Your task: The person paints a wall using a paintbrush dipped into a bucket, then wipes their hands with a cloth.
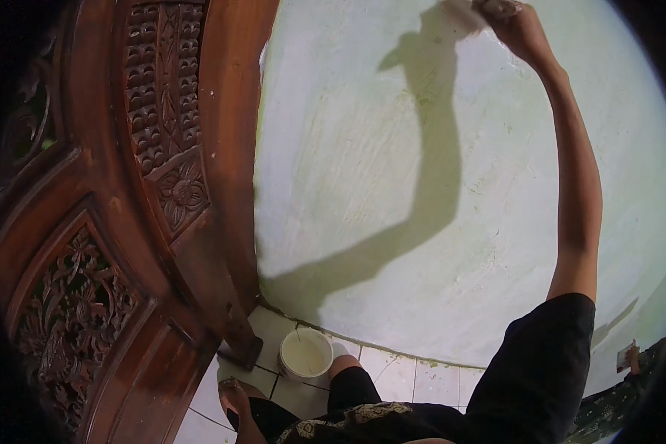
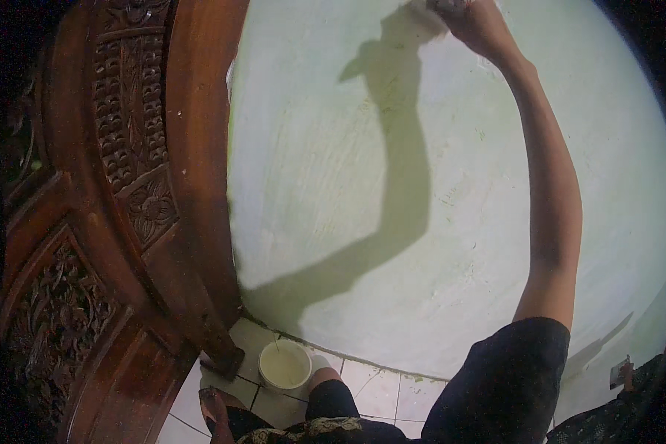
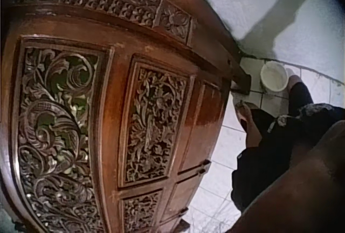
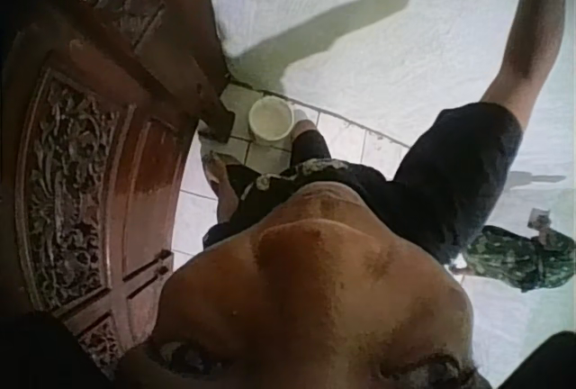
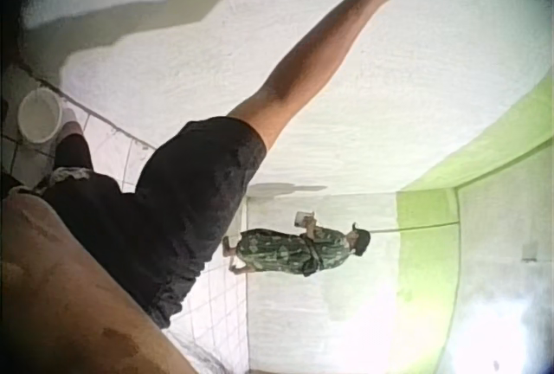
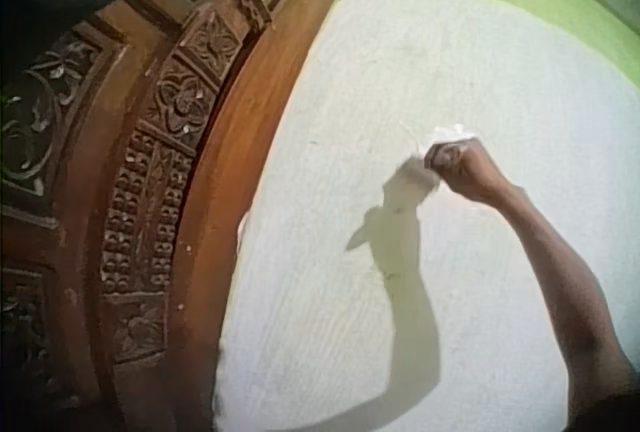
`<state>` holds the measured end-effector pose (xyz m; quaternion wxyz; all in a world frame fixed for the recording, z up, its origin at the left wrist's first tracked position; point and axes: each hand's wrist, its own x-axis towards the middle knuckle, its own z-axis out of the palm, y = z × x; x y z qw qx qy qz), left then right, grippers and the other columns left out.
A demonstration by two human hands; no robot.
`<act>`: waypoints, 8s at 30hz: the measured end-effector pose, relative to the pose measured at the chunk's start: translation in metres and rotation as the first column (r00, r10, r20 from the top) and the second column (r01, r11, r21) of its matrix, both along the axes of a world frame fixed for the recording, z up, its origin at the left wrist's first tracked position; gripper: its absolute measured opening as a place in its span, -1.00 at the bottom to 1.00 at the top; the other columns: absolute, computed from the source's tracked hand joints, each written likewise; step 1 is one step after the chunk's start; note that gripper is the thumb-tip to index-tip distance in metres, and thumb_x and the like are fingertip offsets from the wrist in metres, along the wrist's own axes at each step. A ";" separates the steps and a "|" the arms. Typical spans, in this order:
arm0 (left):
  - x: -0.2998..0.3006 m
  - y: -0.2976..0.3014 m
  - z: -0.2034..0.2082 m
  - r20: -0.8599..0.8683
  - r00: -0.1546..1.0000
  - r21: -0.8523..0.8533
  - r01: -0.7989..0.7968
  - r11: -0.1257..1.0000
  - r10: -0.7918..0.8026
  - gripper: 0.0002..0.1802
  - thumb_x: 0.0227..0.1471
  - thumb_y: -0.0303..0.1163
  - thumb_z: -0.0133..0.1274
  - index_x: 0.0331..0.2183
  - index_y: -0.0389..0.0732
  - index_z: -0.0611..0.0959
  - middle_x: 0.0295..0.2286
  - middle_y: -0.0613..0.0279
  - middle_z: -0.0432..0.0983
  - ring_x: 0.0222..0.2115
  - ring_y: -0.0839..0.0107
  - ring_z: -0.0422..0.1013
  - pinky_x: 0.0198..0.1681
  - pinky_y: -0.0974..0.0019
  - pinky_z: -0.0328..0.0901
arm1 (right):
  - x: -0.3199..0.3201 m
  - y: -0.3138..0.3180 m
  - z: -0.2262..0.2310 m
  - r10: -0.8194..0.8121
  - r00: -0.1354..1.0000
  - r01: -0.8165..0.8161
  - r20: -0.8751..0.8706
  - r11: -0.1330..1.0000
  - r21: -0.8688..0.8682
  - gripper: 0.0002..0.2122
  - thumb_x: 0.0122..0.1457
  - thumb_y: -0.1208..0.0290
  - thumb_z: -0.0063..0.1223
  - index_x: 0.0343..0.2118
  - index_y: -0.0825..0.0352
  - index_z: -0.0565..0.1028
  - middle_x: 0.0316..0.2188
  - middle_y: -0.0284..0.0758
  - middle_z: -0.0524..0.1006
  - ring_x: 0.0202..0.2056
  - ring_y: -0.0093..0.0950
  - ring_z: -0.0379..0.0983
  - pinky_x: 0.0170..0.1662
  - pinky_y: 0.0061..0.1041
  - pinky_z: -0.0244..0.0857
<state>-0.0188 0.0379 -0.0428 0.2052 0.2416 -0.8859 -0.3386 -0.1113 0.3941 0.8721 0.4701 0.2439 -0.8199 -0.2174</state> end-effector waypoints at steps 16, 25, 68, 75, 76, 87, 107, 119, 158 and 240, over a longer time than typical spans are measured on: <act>-0.004 0.006 -0.008 0.060 0.994 0.116 0.089 0.989 -0.096 -0.73 -0.12 -0.30 -0.04 -0.50 -0.36 0.53 -0.43 -0.03 0.46 -0.38 0.08 0.38 -0.34 0.19 0.26 | -0.017 0.011 -0.077 0.074 0.864 -0.125 0.499 0.990 0.069 -0.97 -0.12 0.70 -0.13 -0.60 0.46 0.33 -0.62 -0.26 0.37 -0.61 -0.42 0.26 -0.50 -0.52 0.22; -0.003 -0.010 -0.016 -0.146 0.984 0.275 0.139 0.951 -0.101 -0.65 -0.08 -0.23 -0.14 -0.58 -0.36 0.50 -0.56 -0.10 0.43 -0.49 0.01 0.37 -0.45 0.09 0.23 | -0.036 0.043 -0.111 -0.184 0.972 0.217 -0.145 0.941 0.261 -0.72 -0.14 0.50 -0.01 -0.26 0.22 0.40 -0.20 -0.20 0.42 -0.27 -0.28 0.42 -0.35 -0.38 0.33; 0.005 0.001 0.098 0.017 0.995 0.343 0.085 0.936 -0.097 -0.72 -0.13 -0.30 -0.05 -0.54 -0.38 0.51 -0.53 -0.04 0.44 -0.44 0.06 0.36 -0.38 0.14 0.23 | -0.011 0.008 -0.271 -0.163 0.945 0.104 0.283 0.972 0.212 -0.82 -0.12 0.55 -0.04 -0.37 0.31 0.44 -0.21 -0.19 0.42 -0.30 -0.25 0.41 -0.35 -0.41 0.35; 0.009 0.011 0.099 -0.068 0.997 0.270 0.062 0.961 -0.046 -0.72 -0.13 -0.29 -0.06 -0.54 -0.37 0.49 -0.56 -0.05 0.43 -0.48 0.04 0.35 -0.43 0.11 0.23 | -0.019 0.021 -0.123 0.117 0.916 -0.113 0.384 0.993 -0.032 -0.94 -0.09 0.69 -0.15 -0.55 0.45 0.39 -0.47 -0.22 0.47 -0.57 -0.25 0.32 -0.48 -0.53 0.25; 0.010 0.009 0.097 -0.066 0.997 0.277 0.059 0.959 -0.042 -0.72 -0.13 -0.29 -0.06 -0.53 -0.37 0.48 -0.57 -0.05 0.42 -0.49 0.03 0.35 -0.44 0.11 0.23 | -0.009 0.002 -0.118 -0.065 0.962 0.084 0.264 0.995 -0.061 -0.94 -0.03 0.63 -0.15 -0.51 0.42 0.40 -0.46 -0.23 0.48 -0.53 -0.26 0.37 -0.45 -0.52 0.27; 0.009 -0.002 0.063 -0.146 0.987 0.328 0.108 0.938 -0.063 -0.70 -0.09 -0.28 -0.09 -0.55 -0.38 0.45 -0.63 -0.06 0.39 -0.58 0.09 0.33 -0.48 0.15 0.21 | 0.010 0.015 -0.255 -0.096 0.784 0.053 0.613 0.995 0.088 -0.86 -0.17 0.65 -0.06 -0.48 0.35 0.41 -0.44 -0.23 0.48 -0.37 -0.27 0.42 -0.40 -0.46 0.33; 0.006 -0.003 0.061 -0.077 0.994 0.297 0.092 0.950 -0.072 -0.73 -0.15 -0.31 -0.07 -0.58 -0.36 0.51 -0.53 -0.09 0.42 -0.49 0.03 0.35 -0.42 0.13 0.22 | -0.009 -0.011 -0.295 -0.172 0.677 0.172 0.716 0.982 0.073 -0.89 -0.14 0.58 -0.10 -0.48 0.32 0.41 -0.41 -0.18 0.44 -0.37 -0.23 0.40 -0.42 -0.38 0.30; 0.001 0.002 0.055 -0.048 0.993 0.165 0.111 0.980 -0.104 -0.71 -0.15 -0.30 -0.09 -0.54 -0.39 0.50 -0.51 -0.12 0.40 -0.45 0.00 0.33 -0.40 0.10 0.23 | -0.052 0.020 -0.220 -0.312 0.945 0.323 -0.093 0.937 0.136 -0.80 -0.05 0.47 -0.05 -0.29 0.18 0.43 -0.20 -0.22 0.42 -0.32 -0.30 0.43 -0.40 -0.42 0.35; 0.004 -0.011 0.019 -0.141 0.987 0.250 0.115 0.961 -0.082 -0.72 -0.12 -0.30 -0.10 -0.53 -0.37 0.49 -0.53 -0.10 0.43 -0.49 -0.01 0.36 -0.44 0.08 0.24 | -0.055 0.017 -0.206 -0.165 0.984 0.165 -0.072 0.986 -0.010 -0.72 -0.09 0.46 -0.04 -0.24 0.09 0.42 -0.12 -0.27 0.39 -0.32 -0.34 0.45 -0.38 -0.41 0.35; 0.002 -0.006 0.076 -0.007 0.995 0.281 0.093 0.955 -0.095 -0.68 -0.10 -0.26 -0.09 -0.51 -0.38 0.51 -0.48 -0.07 0.45 -0.43 0.04 0.38 -0.35 0.14 0.27 | -0.071 -0.052 -0.162 -0.145 0.965 0.132 -0.217 0.988 -0.075 -0.86 0.00 0.44 -0.09 -0.35 0.19 0.44 -0.39 -0.28 0.48 -0.41 -0.24 0.42 -0.41 -0.41 0.30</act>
